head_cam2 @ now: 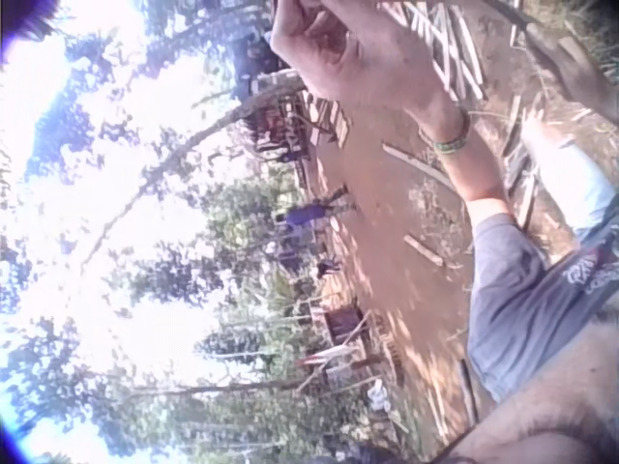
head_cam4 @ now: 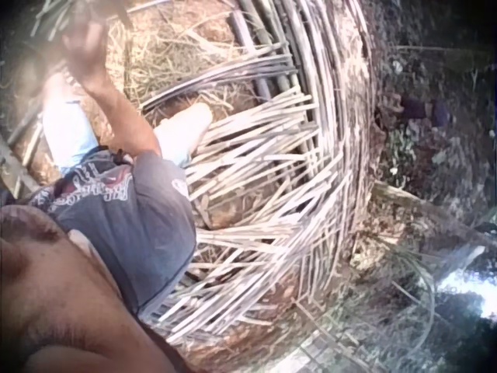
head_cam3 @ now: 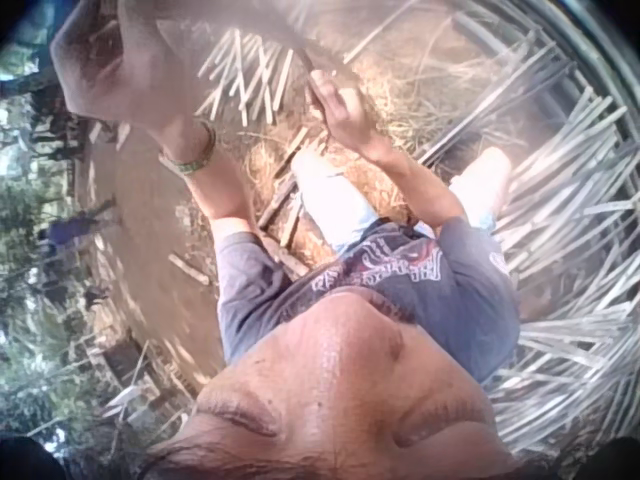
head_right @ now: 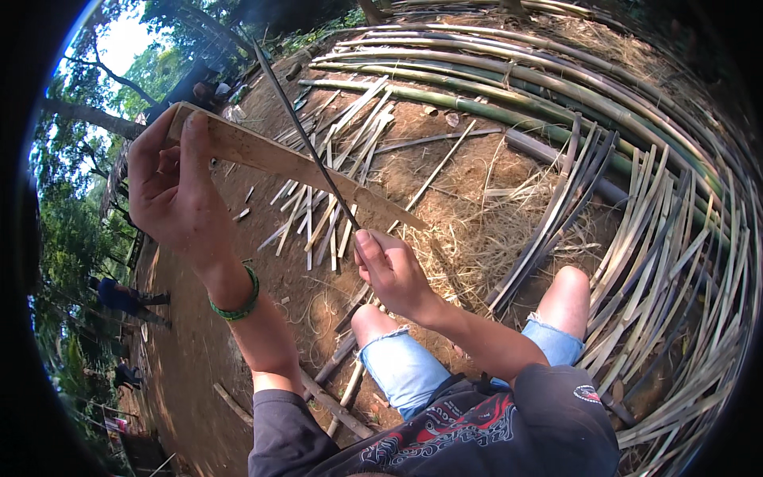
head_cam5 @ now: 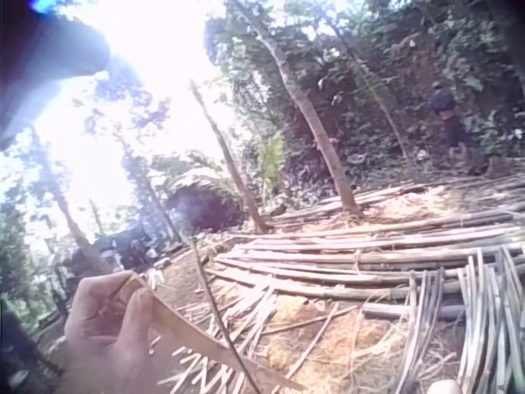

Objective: The person sits on the ground and uses a machete to split long bamboo poles into thin strips. They repeatedly strike the bamboo against a wooden block to drive the blade through the material, then separate the resulting strips and place them into a pile.

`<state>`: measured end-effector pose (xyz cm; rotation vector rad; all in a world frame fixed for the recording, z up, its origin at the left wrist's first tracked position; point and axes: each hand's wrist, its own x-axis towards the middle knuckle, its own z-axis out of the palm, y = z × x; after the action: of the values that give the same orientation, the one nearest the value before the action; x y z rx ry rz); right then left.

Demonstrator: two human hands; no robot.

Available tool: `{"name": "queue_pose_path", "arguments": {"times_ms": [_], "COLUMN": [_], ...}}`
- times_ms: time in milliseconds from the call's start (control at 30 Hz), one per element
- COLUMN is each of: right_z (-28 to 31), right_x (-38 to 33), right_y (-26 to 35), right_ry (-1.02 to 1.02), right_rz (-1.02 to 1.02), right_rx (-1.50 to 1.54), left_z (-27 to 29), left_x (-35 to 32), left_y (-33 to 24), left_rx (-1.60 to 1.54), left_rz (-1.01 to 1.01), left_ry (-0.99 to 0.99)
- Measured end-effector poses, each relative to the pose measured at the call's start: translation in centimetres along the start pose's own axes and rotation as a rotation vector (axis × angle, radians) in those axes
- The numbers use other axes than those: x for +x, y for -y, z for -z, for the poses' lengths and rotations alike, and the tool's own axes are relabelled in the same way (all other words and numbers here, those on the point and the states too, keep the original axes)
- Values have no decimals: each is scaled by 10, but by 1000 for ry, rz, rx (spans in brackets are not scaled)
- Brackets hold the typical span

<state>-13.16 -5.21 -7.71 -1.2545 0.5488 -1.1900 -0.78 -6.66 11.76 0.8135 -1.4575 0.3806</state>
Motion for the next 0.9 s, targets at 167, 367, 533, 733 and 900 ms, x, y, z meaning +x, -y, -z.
{"name": "queue_pose_path", "arguments": {"times_ms": [167,367,533,733,900], "right_z": [11,38,22,19,18], "right_x": [0,-45,-83,-91,-85], "right_y": [-13,-62,-25,-1,20], "right_ry": [-52,-95,23,148,185], "right_rz": [-30,-164,-3,89,54], "right_rx": [-20,-146,-167,-130,-142], "left_z": [-1,34,39,37,33], "left_x": [-38,-138,-158,-164,-161], "left_y": [6,3,-31,-43,-47], "left_rx": [-51,11,116,108,181], "left_rz": [38,-16,-26,50,93], "left_ry": [-40,112,207,191,143]}}
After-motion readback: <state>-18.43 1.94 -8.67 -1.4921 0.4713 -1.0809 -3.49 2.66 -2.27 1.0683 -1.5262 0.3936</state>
